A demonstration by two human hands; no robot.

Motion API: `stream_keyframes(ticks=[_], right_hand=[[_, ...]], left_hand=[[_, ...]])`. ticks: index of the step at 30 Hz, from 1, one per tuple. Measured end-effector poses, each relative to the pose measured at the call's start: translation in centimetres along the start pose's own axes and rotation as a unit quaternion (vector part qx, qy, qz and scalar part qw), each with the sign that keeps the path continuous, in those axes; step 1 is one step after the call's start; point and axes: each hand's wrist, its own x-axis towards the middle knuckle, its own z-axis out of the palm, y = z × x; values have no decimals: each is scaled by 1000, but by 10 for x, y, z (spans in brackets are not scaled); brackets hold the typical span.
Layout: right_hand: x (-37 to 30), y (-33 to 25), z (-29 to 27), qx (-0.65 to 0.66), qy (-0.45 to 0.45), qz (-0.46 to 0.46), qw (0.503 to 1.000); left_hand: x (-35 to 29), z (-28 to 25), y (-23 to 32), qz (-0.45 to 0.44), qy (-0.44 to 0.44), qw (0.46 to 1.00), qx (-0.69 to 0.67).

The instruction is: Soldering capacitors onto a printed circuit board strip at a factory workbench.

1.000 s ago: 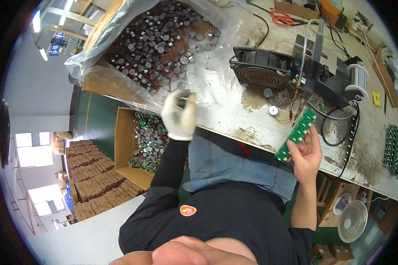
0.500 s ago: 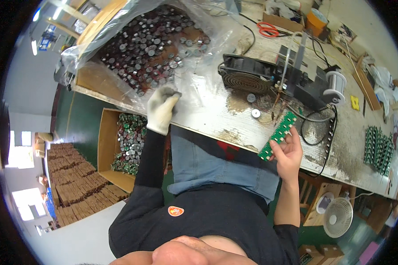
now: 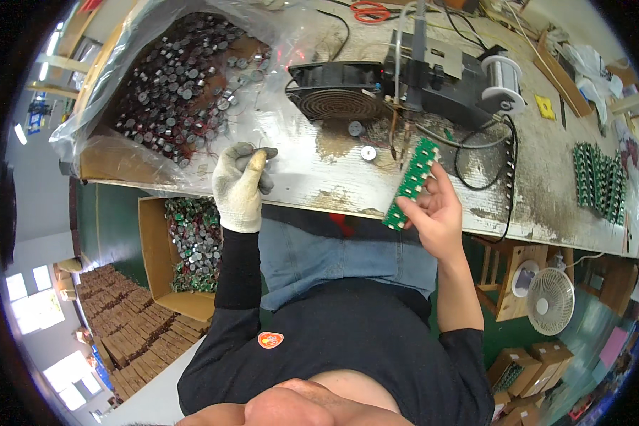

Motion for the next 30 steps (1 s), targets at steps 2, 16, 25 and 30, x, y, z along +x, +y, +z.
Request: stream_keyframes(ticks=[2,16,25,30], right_hand=[[-1,1,-3,-22,-21,9,999],[-10,-4,9,55,-20,38,998],[-10,-9,10,46,-28,46,997],[-9,-8,10,48,-37,32,998]], left_hand=[[-5,8,-6,-39,-43,997,-45],[-37,81,-26,-127,-209,969,-22],[-35,100,-21,-151,-242,958,-25],[-32,104,-15,-147,-238,960,-5]])
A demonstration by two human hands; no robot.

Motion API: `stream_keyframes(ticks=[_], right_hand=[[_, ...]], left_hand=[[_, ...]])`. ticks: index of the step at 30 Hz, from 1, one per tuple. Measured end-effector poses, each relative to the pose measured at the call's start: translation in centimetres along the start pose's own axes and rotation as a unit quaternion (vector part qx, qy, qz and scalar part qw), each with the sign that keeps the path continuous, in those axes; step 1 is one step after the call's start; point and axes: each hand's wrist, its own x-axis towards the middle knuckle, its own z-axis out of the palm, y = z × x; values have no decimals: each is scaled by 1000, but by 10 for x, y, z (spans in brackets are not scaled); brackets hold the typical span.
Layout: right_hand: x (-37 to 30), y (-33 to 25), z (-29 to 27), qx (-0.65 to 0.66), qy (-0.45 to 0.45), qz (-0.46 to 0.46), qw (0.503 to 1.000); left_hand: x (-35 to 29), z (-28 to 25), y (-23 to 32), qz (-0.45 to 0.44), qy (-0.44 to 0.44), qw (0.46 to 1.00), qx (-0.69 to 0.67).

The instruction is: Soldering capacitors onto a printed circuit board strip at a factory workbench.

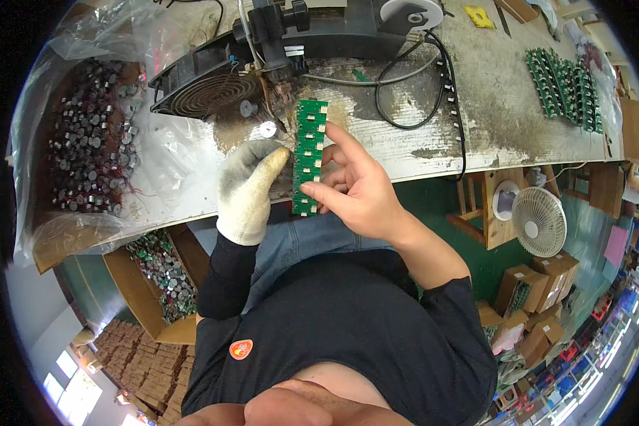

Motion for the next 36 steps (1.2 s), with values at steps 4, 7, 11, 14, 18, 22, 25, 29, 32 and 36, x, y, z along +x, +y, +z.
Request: stream_keyframes(ticks=[4,7,11,14,18,22,25,29,32,36], right_hand=[[1,0,0,-1,2,-3,1000],[1,1,-1,2,5,-5,1000],[2,2,0,8,9,-3,1000],[3,-1,-1,7,5,0,1000],[3,-2,0,9,7,-11,1000],[1,0,-1,3,6,-21,1000],[0,2,-1,-5,4,-14,1000],[-2,3,-1,-12,8,-7,1000],[-2,3,-1,-5,6,-7,1000],[-2,0,-1,5,2,7,1000]], left_hand=[[0,0,0,15,-6,1000,-7],[1,0,3,-23,-4,1000,-14],[5,-2,-2,-15,-19,1000,-14],[6,1,0,-23,-14,999,-33],[4,2,7,-25,-12,998,-52],[6,1,-2,-22,-13,998,-51],[4,-1,-12,-18,2,999,-45],[1,1,-6,-8,3,1000,-14],[1,2,-6,8,5,1000,-1],[4,2,-9,-3,9,1000,-30]])
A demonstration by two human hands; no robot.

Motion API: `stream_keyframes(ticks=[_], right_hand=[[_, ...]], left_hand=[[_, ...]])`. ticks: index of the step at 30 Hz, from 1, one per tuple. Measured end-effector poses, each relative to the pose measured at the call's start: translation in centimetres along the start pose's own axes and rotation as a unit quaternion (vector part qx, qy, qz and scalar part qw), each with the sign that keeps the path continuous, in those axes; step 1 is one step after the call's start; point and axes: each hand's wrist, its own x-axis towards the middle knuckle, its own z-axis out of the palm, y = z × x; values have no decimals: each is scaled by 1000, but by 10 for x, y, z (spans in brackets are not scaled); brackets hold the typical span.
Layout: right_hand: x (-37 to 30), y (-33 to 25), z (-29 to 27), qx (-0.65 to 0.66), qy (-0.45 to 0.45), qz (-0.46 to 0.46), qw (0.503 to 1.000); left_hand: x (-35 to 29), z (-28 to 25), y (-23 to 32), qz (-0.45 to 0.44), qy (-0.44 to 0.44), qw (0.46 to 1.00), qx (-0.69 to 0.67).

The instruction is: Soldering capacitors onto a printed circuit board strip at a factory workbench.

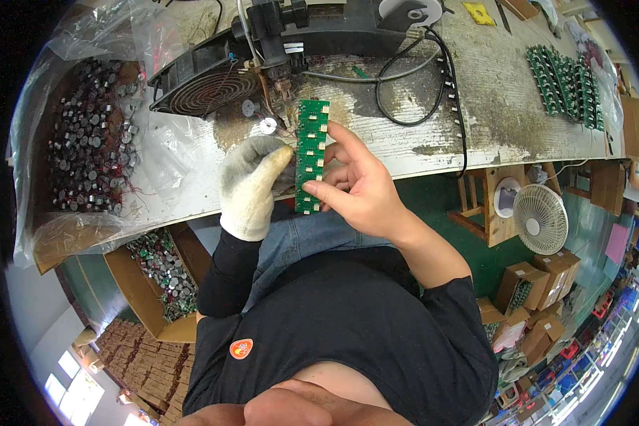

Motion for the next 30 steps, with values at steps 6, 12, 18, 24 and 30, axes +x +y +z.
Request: stream_keyframes(ticks=[6,12,18,24,30], right_hand=[[0,3,-1,-7,1,-9,1000],[1,1,-1,-13,4,-16,1000],[-1,-1,-1,-12,5,-20,1000],[-2,4,-2,-16,7,-8,1000],[1,1,0,-24,27,3,999]], left_hand=[[2,5,4,27,2,999,38],[2,8,6,2,11,1000,14],[0,9,5,40,27,998,50],[4,6,-7,30,20,998,43],[-6,-8,0,150,51,962,223]])
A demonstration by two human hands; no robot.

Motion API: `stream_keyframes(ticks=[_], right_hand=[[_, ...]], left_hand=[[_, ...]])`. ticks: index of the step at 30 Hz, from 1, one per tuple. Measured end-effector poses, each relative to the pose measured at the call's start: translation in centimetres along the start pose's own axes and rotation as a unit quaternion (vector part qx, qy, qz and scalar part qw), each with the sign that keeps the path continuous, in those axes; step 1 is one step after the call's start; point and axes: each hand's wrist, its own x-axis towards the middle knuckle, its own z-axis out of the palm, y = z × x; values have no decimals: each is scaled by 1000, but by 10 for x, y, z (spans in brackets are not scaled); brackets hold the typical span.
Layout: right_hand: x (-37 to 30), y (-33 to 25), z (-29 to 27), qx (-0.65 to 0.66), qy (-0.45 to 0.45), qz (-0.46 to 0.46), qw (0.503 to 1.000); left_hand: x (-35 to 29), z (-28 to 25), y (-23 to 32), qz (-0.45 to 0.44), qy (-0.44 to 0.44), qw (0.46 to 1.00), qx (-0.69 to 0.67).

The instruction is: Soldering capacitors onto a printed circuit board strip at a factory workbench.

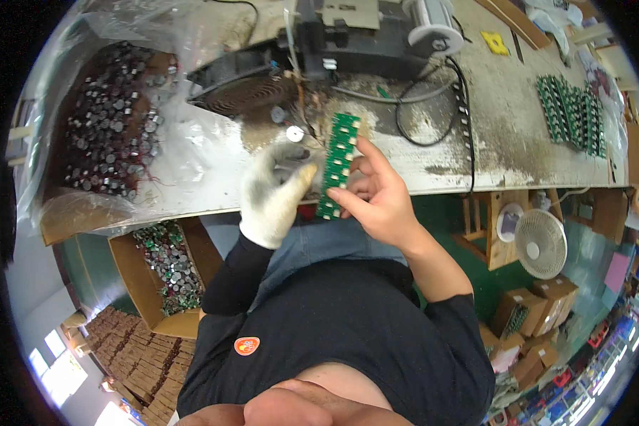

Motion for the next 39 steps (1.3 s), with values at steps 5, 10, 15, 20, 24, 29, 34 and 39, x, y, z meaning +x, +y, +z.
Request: stream_keyframes(ticks=[5,10,15,20,24,29,34,39], right_hand=[[7,2,-6,-27,46,-12,998],[12,1,-2,-59,44,-30,997],[13,8,-3,-65,41,-68,995],[15,9,0,-72,42,-72,994],[16,8,-2,-75,32,-64,995],[15,7,-2,-71,36,-70,994],[13,9,-1,-58,39,-78,995],[12,8,0,-79,35,-72,994]], left_hand=[[-8,-19,-19,207,-3,971,119],[-5,-68,-19,231,113,956,144],[-3,-152,-46,128,376,885,242],[1,-197,-28,106,372,864,322],[35,-206,-21,88,271,861,422],[89,-211,-18,-113,151,838,512],[88,-210,-30,-53,192,842,501],[47,-191,-16,27,214,856,471]])
